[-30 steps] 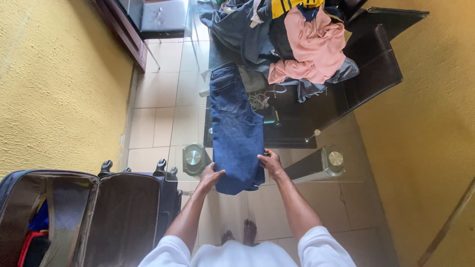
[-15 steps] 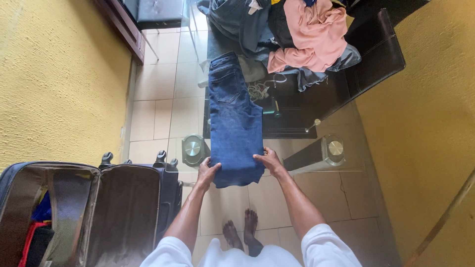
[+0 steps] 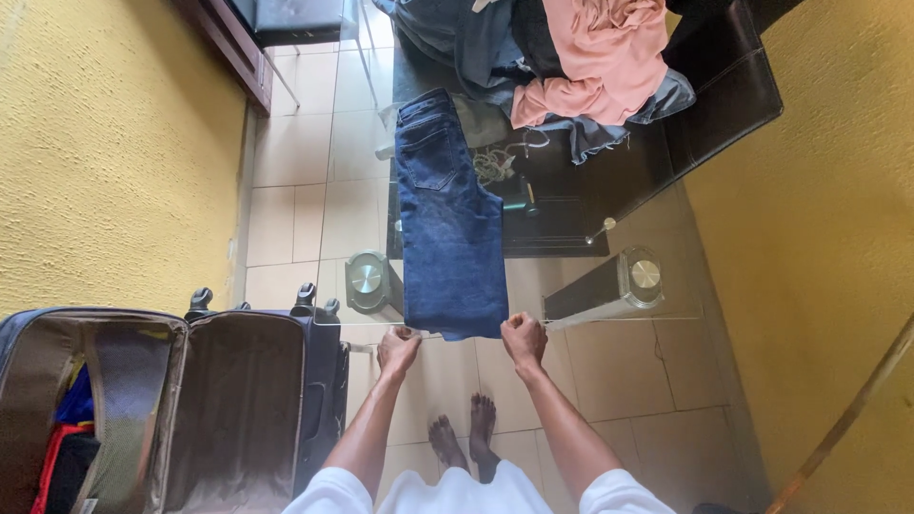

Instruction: Folding various items of clothing and placing them into a suitcase.

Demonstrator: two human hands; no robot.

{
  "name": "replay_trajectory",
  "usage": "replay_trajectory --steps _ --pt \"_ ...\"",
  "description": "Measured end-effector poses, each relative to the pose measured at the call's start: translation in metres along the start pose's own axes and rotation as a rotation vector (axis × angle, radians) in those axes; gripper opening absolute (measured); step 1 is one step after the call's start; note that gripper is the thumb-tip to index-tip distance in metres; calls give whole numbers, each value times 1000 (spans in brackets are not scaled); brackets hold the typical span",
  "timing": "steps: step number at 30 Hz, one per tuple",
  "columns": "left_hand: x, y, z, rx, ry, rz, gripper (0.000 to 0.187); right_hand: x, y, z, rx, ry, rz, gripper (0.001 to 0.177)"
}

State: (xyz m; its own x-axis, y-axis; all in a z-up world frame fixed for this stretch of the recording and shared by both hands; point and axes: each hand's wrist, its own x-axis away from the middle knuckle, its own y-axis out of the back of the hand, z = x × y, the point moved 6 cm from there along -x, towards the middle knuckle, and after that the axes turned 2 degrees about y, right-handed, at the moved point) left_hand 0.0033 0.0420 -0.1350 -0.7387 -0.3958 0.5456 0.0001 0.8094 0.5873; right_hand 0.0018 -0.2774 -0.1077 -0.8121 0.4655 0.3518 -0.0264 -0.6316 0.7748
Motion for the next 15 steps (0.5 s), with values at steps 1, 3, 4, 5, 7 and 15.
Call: replay_trajectory --steps 1,3,4,5,7,15 --pt "-2 -3 4 -2 1 1 43 -3 -6 -10 1 -2 1 29" --pt "-4 -18 16 2 48 136 64 -6 -24 -37 107 -121 120 37" --pt "-6 -23 14 3 45 138 64 -23 -48 -63 107 -121 117 37" --pt "-8 -28 9 153 -2 168 67 -42 -69 -75 31 82 33 59" --pt "-3 -34 12 302 -35 200 70 -40 -80 -81 -35 282 -36 90" --pt "11 -18 24 218 -40 295 60 -14 -90 -64 -711 183 358 44"
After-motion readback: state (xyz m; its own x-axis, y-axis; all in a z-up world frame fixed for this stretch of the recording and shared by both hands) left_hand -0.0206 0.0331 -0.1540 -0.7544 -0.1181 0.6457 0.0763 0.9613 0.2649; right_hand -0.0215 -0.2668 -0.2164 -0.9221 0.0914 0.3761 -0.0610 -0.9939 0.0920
